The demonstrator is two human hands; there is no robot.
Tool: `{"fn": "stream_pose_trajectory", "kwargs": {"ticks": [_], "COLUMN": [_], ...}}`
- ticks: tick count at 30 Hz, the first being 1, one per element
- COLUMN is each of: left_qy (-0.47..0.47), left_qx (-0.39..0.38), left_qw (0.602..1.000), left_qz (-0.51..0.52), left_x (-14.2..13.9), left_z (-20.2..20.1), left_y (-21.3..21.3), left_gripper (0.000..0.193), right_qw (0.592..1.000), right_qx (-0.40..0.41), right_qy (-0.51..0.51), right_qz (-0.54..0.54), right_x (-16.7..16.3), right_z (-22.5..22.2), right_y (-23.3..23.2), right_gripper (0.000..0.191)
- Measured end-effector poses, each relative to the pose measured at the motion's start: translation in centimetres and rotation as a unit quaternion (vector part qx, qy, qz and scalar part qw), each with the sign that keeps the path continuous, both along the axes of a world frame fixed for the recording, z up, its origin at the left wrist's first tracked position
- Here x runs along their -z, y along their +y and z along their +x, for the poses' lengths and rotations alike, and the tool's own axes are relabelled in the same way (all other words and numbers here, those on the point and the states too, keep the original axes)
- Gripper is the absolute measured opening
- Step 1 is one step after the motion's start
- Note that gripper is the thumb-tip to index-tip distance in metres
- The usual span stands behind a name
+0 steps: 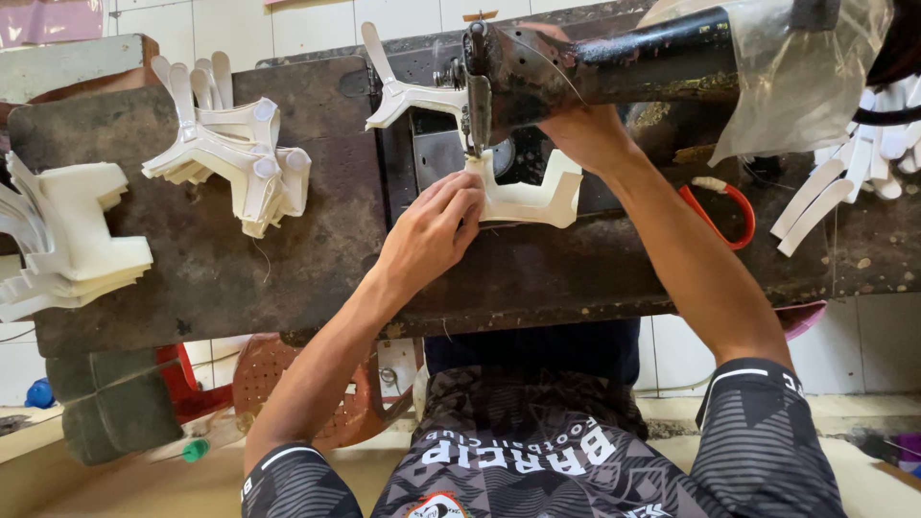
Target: The person sits at an industrial sewing machine and stitches white fabric shoe components, guiding each piece under the needle by hand. They trim threads with red-handled scissors and place finished stitched pieces onto a growing pile on the workbench.
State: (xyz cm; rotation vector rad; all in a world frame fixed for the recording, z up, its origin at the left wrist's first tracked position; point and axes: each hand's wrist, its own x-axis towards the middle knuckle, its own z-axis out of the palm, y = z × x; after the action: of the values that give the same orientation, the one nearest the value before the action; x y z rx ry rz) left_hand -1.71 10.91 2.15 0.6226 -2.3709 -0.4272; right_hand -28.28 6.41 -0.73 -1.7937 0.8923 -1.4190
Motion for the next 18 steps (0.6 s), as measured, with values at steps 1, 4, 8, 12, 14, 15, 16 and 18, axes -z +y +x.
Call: {"fn": "stream_pose_trajectory", "kwargs": {"ticks": [1,4,8,12,14,15,16,18], "left_qy": [0.002,0.005,0.005,0.006,0.007,0.005,0.003,0.003], "left_qx": [0.001,0.001,0.000,0.001,-0.004,-0.003,-0.004,-0.005], "left_qw": [1.000,1.000,1.000,1.000,1.000,1.000,1.000,1.000], "left_qz": [-0.002,0.010,0.005,0.017,0.017,0.017,0.016,0.015], "left_x": [-0.1,-0.1,-0.1,0.0,0.0,0.0,0.0,0.0], "left_z": [0.0,-0.1,-0.2,-0.3,-0.4,-0.4,-0.4,-0.4], "left_y": [0.0,0.1,0.1,-0.2,-0.3,-0.3,-0.3,-0.4], "left_gripper": [0.016,0.016,0.017,0.016,0.015,0.015,0.015,0.014], "right_qw": [0.999,0.979,0.893,0.958,0.955,0.965,0.974,0.981], "right_qx": [-0.003,0.080,0.206,0.115,0.103,0.103,0.103,0.118], "right_qy": [-0.015,0.004,0.108,0.087,0.112,0.094,0.077,0.087], "right_qz": [0.036,0.187,0.386,0.248,0.253,0.221,0.189,0.124], "right_x": [0.4,1.4,1.0,-0.9,-1.8,-2.1,-2.3,-2.8], "right_z": [-0.2,-0.5,-0.8,-1.3,-1.4,-1.3,-1.2,-1.1], "right_y": [0.0,0.3,1.3,3.7,5.2,6.0,6.8,8.4], "right_gripper": [0.051,0.032,0.023,0.024,0.025,0.024,0.025,0.029]}}
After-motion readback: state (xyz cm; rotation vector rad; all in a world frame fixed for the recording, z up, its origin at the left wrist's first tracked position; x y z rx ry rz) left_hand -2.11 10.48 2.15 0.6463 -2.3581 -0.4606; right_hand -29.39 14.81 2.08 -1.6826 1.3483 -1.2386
